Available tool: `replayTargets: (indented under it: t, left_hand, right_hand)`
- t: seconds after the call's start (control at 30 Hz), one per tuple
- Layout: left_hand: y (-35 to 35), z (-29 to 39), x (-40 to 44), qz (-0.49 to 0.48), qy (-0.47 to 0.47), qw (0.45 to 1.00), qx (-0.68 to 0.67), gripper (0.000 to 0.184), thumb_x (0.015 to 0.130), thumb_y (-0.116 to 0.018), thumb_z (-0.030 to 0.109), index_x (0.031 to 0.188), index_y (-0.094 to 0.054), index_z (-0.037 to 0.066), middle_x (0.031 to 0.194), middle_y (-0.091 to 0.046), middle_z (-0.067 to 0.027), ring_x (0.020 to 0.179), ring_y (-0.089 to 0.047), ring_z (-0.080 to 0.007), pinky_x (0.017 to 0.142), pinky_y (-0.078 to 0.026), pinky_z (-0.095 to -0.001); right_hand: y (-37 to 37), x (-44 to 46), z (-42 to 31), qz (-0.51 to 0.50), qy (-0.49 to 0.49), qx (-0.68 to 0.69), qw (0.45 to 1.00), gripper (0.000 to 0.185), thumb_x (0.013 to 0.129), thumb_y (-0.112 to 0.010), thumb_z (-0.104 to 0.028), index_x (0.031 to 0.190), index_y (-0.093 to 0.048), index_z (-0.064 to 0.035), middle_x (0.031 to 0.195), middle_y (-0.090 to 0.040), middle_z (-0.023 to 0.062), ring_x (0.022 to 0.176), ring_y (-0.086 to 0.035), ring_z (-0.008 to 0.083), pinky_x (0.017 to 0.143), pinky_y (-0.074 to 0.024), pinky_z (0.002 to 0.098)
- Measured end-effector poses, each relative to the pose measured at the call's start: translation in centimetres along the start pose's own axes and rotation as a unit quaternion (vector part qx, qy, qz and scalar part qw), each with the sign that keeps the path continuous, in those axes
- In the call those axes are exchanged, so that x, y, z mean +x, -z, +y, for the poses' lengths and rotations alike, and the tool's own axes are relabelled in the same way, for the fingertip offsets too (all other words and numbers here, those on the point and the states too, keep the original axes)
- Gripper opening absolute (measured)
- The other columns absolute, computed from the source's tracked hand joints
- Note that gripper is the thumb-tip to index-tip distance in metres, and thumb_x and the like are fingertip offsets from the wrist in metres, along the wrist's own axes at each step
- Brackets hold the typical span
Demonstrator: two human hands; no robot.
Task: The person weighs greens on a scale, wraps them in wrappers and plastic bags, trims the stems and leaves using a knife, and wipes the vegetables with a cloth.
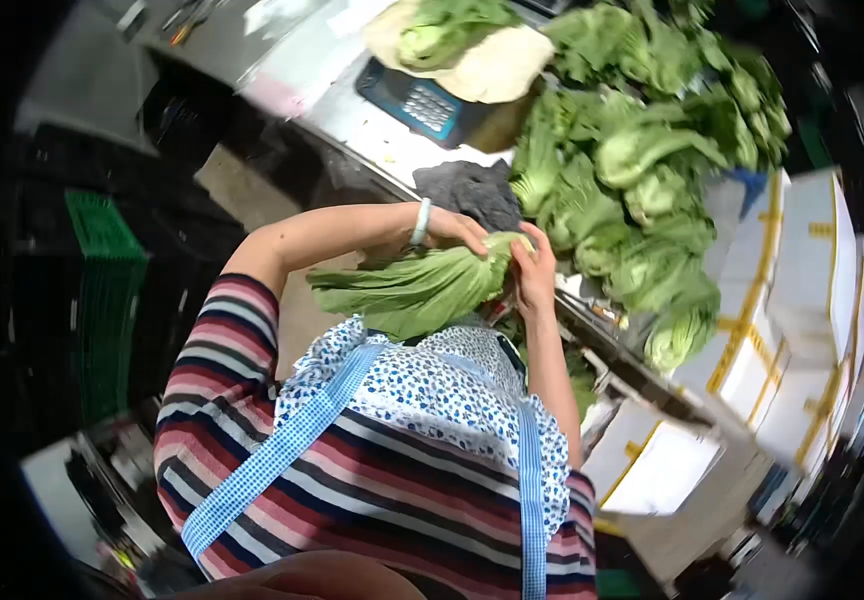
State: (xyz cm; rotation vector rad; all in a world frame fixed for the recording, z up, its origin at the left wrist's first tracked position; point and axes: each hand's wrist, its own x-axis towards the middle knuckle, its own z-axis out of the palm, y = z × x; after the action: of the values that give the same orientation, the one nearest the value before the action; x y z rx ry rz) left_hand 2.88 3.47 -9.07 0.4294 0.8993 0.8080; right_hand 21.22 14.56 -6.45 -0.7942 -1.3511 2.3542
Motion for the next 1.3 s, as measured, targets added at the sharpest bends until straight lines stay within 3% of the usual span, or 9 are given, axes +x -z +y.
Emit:
replayTargets:
  t: [0.23,0.4,0.53,0.7,0.87,0.93,0.97,1.13,1.3]
  left_hand:
    - [-1.1,2.4,1.1,-0.070,0.060,0.996,-0.015,0.040,0.083,-0.067,0.013,0.119,-0.054,0.001,0.107,-0.067,-0.0100,0.091,-0.067,-0.0182,0.084,-0.054,-0.0332]
    - [-2.9,4.1,3.2,-0.086,0.084,0.993,-0.017,0.044,0.086,-0.068,0.032,0.115,-0.056,0.002,0.106,-0.066,-0.0085,0.092,-0.066,-0.0169,0.084,-0.054,-0.0329]
    - [-3.9,4.6,6.9,-0.110,0.104,0.988,0.035,0.042,0.086,-0.068,0.031,0.115,-0.056,0.004,0.102,-0.066,-0.0055,0.088,-0.066,-0.0133,0.081,-0.054,-0.0299]
    - [-10.7,8.2,7.7,-0.077,0.101,0.988,0.087,0.045,0.082,-0.072,0.022,0.120,-0.055,0.005,0.103,-0.066,-0.0033,0.091,-0.065,-0.0117,0.084,-0.052,-0.0284]
    - [-14.0,9.0,8.6,-0.057,0.049,0.964,0.254,0.049,0.079,-0.076,0.018,0.121,-0.056,0.004,0.104,-0.065,0.0011,0.094,-0.059,-0.0061,0.087,-0.044,-0.0229]
    - [-14.7,8.9,9.0,-0.067,0.045,0.956,0.283,0.050,0.079,-0.076,0.017,0.122,-0.056,0.003,0.104,-0.064,0.0021,0.092,-0.058,-0.0049,0.085,-0.043,-0.0223]
    - [-15.1,8.7,9.3,-0.069,0.041,0.956,0.282,0.049,0.079,-0.075,0.016,0.122,-0.055,0.002,0.104,-0.064,0.0019,0.092,-0.057,-0.0049,0.085,-0.043,-0.0224]
    - [-16.5,8.1,11.6,-0.070,0.133,0.963,0.223,0.046,0.082,-0.073,0.014,0.122,-0.055,0.002,0.104,-0.064,0.0011,0.092,-0.059,-0.0062,0.086,-0.044,-0.0229]
    - [-18.9,7.6,13.1,-0.062,0.093,0.949,0.296,0.029,0.082,-0.070,0.009,0.109,-0.064,0.001,0.103,-0.066,-0.0024,0.097,-0.058,-0.0114,0.092,-0.041,-0.0278]
  right_hand:
    - [9.8,-5.0,3.6,0.062,0.026,-0.275,0.959,0.032,0.087,-0.062,-0.013,0.117,-0.055,-0.0044,0.077,-0.066,0.0061,0.071,-0.064,0.0113,0.062,-0.0488,0.0264]
    - [22.8,-8.1,4.8,0.301,0.103,-0.600,0.734,0.016,0.084,-0.058,-0.012,0.096,-0.066,-0.0044,0.092,-0.067,0.0150,0.083,-0.063,0.0347,0.076,-0.0500,0.0403]
    - [28.1,-5.1,3.4,0.145,0.162,-0.757,0.616,0.031,0.082,-0.056,-0.006,0.113,-0.059,-0.0062,0.111,-0.061,0.0105,0.105,-0.052,0.0310,0.087,-0.0455,0.0418]
    - [27.6,-4.5,3.6,0.106,0.107,-0.842,0.518,0.026,0.076,-0.058,-0.006,0.101,-0.060,-0.0091,0.095,-0.059,0.0087,0.101,-0.052,0.0265,0.081,-0.0455,0.0373]
    - [25.8,-10.8,3.8,0.239,0.136,-0.758,0.591,0.020,0.078,-0.061,-0.008,0.095,-0.052,-0.0049,0.087,-0.059,0.0126,0.088,-0.057,0.0316,0.075,-0.0472,0.0413]
    - [22.6,-14.6,3.4,0.377,-0.005,-0.475,0.795,0.027,0.084,-0.064,-0.013,0.099,-0.044,-0.0020,0.085,-0.061,0.0154,0.076,-0.061,0.0309,0.069,-0.0472,0.0409]
    - [20.8,-16.0,3.4,0.430,0.054,-0.394,0.811,0.031,0.085,-0.065,-0.017,0.100,-0.042,-0.0019,0.083,-0.062,0.0151,0.072,-0.061,0.0281,0.067,-0.0470,0.0390]
    - [12.2,-19.5,0.8,0.478,0.159,-0.291,0.813,0.044,0.095,-0.052,-0.041,0.114,-0.050,-0.0004,0.076,-0.050,0.0034,0.066,-0.046,0.0136,0.061,-0.0387,0.0294]
    - [9.9,-18.9,-0.1,0.442,0.291,-0.430,0.731,0.032,0.084,-0.066,-0.015,0.112,-0.054,-0.0043,0.086,-0.059,0.0130,0.072,-0.059,0.0312,0.061,-0.0479,0.0394]
